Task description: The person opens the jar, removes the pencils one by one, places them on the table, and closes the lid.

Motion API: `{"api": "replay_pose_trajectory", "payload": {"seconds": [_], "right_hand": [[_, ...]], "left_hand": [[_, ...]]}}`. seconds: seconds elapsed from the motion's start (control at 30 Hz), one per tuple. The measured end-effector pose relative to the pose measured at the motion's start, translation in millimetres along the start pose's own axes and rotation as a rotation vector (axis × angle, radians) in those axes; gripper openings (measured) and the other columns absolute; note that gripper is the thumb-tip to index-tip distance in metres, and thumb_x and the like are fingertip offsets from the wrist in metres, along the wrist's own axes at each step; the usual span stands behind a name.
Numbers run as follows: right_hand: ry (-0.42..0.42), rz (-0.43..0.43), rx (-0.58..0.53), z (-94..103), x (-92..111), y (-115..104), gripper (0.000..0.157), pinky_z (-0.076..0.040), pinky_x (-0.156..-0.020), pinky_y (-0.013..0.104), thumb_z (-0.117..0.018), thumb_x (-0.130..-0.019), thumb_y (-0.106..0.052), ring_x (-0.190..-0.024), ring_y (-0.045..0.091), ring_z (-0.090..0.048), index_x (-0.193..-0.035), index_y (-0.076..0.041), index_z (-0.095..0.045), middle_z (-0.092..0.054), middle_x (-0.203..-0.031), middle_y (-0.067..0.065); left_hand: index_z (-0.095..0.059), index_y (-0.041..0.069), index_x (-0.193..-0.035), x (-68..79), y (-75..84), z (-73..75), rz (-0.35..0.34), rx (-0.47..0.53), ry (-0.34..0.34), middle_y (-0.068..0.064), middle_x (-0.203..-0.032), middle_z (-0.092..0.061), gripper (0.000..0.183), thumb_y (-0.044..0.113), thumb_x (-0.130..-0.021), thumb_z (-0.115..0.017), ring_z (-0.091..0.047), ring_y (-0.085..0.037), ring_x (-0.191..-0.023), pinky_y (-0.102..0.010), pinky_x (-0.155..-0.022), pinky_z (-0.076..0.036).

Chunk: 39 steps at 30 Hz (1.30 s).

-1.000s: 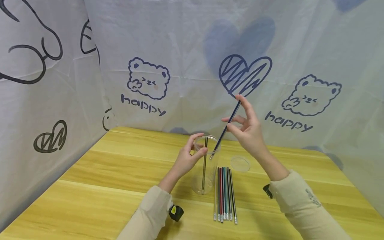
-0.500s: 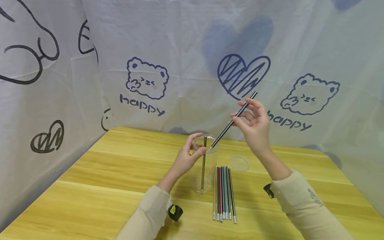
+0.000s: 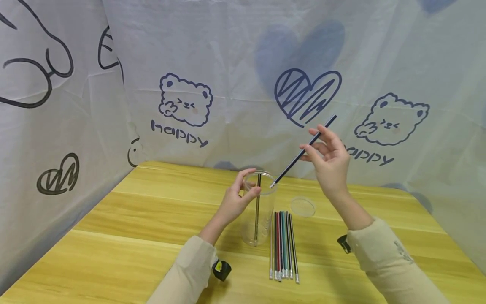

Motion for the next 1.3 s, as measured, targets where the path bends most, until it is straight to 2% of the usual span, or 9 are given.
{"api": "replay_pose_trajectory", "payload": {"seconds": [0.33,0.63,0.9,1.13,1.3], "right_hand": [[0.049,-0.018,0.044,10.2,0.3,-1.7,0.048,-0.049,-0.062,0.023,-0.047,-0.083,0.016,-0.076,0.015,-0.059,-0.128,0.003,-0.041,-0.052,-0.114,0.01],[0.074,-0.047,0.065,20.4,2.9,1.3,0.049,-0.049,-0.061,0.022,-0.047,-0.083,0.016,-0.074,0.014,-0.059,-0.129,0.001,-0.041,-0.053,-0.111,0.009],[0.046,-0.063,0.069,26.5,7.2,6.2,0.045,-0.049,-0.058,0.022,-0.05,-0.081,0.016,-0.073,0.014,-0.059,-0.124,0.002,-0.044,-0.055,-0.106,0.011],[0.017,-0.12,0.121,30.2,14.9,15.7,0.041,-0.049,-0.055,0.023,-0.054,-0.081,0.014,-0.071,0.014,-0.059,-0.118,0.001,-0.048,-0.054,-0.106,0.022],[-0.015,-0.173,0.202,34.0,22.2,25.8,0.039,-0.049,-0.053,0.023,-0.055,-0.082,0.011,-0.071,0.012,-0.059,-0.12,0.003,-0.048,-0.059,-0.103,0.008]], "left_hand": [[-0.035,0.004,-0.131,0.7,1.0,0.6,0.003,0.003,0.007,-0.025,-0.107,-0.056,0.047,0.013,-0.088,-0.052,-0.05,-0.032,-0.092,-0.031,-0.065,-0.041],[-0.035,0.005,-0.131,0.6,0.1,0.6,0.004,0.003,0.011,-0.025,-0.107,-0.056,0.047,0.013,-0.088,-0.052,-0.05,-0.032,-0.091,-0.03,-0.064,-0.04],[-0.035,0.006,-0.132,1.4,1.6,0.0,0.009,-0.003,0.007,-0.024,-0.107,-0.056,0.047,0.014,-0.089,-0.051,-0.05,-0.032,-0.091,-0.029,-0.063,-0.041],[-0.035,0.006,-0.132,1.4,0.3,-0.1,0.014,-0.004,0.006,-0.024,-0.108,-0.056,0.047,0.012,-0.089,-0.051,-0.051,-0.031,-0.091,-0.03,-0.063,-0.042],[-0.034,0.006,-0.132,1.0,-0.3,-0.4,0.015,-0.002,0.005,-0.025,-0.108,-0.056,0.047,0.012,-0.089,-0.051,-0.05,-0.032,-0.092,-0.03,-0.064,-0.042]]}}
Point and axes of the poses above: each hand's wrist, its own x-axis away from the middle knuckle, its own z-axis out of the back of the hand, y = z × x, the point moved 8 cm from there along -x, towards the middle knuckle
